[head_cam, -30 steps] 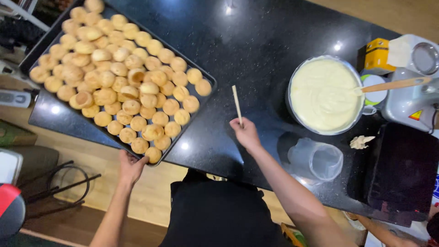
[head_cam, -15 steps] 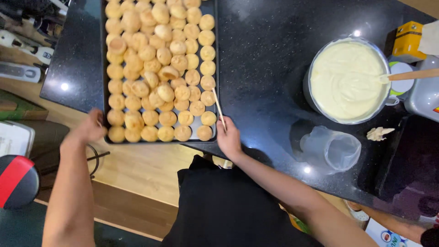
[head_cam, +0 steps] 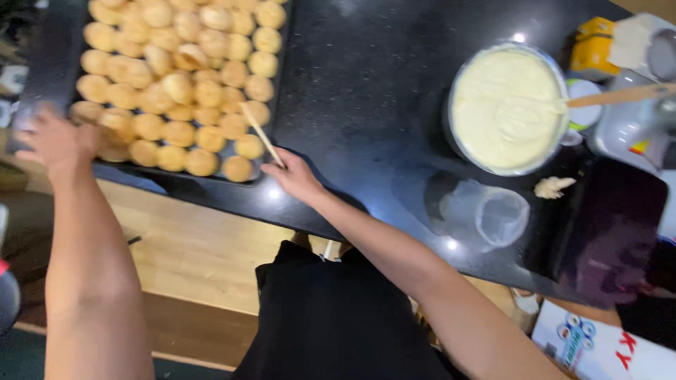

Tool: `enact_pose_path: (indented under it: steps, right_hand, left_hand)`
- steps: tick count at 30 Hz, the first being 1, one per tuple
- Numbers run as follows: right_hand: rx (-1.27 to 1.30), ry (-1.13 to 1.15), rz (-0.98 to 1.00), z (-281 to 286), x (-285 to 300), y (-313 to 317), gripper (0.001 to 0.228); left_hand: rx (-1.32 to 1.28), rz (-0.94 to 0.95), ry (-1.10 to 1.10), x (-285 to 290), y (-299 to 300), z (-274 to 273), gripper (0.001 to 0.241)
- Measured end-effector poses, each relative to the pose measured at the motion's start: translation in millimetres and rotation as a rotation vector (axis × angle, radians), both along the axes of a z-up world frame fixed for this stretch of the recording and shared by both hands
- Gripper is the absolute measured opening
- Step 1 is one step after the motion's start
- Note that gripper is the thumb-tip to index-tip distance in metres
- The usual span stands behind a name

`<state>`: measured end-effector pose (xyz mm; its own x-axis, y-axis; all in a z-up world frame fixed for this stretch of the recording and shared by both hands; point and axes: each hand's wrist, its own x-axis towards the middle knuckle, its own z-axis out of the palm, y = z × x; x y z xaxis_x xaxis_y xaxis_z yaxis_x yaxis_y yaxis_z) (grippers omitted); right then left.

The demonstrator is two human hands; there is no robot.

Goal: Fill puff pastry shells with cream using a piping bag and organize them into containers.

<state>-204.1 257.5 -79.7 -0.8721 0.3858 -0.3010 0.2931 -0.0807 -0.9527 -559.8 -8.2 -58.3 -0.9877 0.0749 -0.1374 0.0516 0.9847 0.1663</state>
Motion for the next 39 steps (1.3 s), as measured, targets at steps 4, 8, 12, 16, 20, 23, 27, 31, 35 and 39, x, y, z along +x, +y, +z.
enact_pose_path:
  steps: [4, 8, 12, 16, 20, 23, 27, 31, 35, 39]
  right_hand:
    - [0.201, 0.050, -0.095, 62, 25, 29, 0.040]
    - [0.230, -0.006, -0.174, 164, 102, 79, 0.026]
    - [0.514, -0.034, -0.393, 217, 198, 149, 0.013]
    - [0.608, -0.072, -0.657, 202, 313, 216, 0.015]
    - [0.542, -0.108, -0.953, 144, 410, 236, 0.022]
    - [0.146, -0.174, -1.051, 115, 431, 217, 0.037]
    - [-0.268, 0.104, -1.084, 64, 416, 176, 0.050]
    - [-0.416, 0.223, -1.247, 11, 400, 161, 0.050]
    - [-0.525, 0.140, -1.306, 35, 371, 144, 0.053]
    - [-0.325, 0.089, -1.471, -12, 396, 152, 0.043]
  left_hand:
    - [0.317, 0.012, 0.119, 98, 82, 27, 0.068]
    - [0.700, -0.512, 0.211, 213, 182, 8, 0.047]
    - [1.218, -0.536, -0.838, 329, 303, 29, 0.039]
    - [1.347, -0.439, -1.161, 380, 406, 38, 0.061]
    - [1.204, -0.310, -1.404, 410, 468, 59, 0.091]
    - [1.221, -0.252, -1.454, 426, 486, 53, 0.100]
    - [1.340, -0.155, -1.456, 438, 483, 41, 0.100]
    - [1.361, -0.104, -1.400, 457, 480, 36, 0.097]
    - [1.325, -0.066, -1.420, 467, 472, 39, 0.096]
    - [1.272, -0.074, -1.467, 468, 466, 48, 0.098]
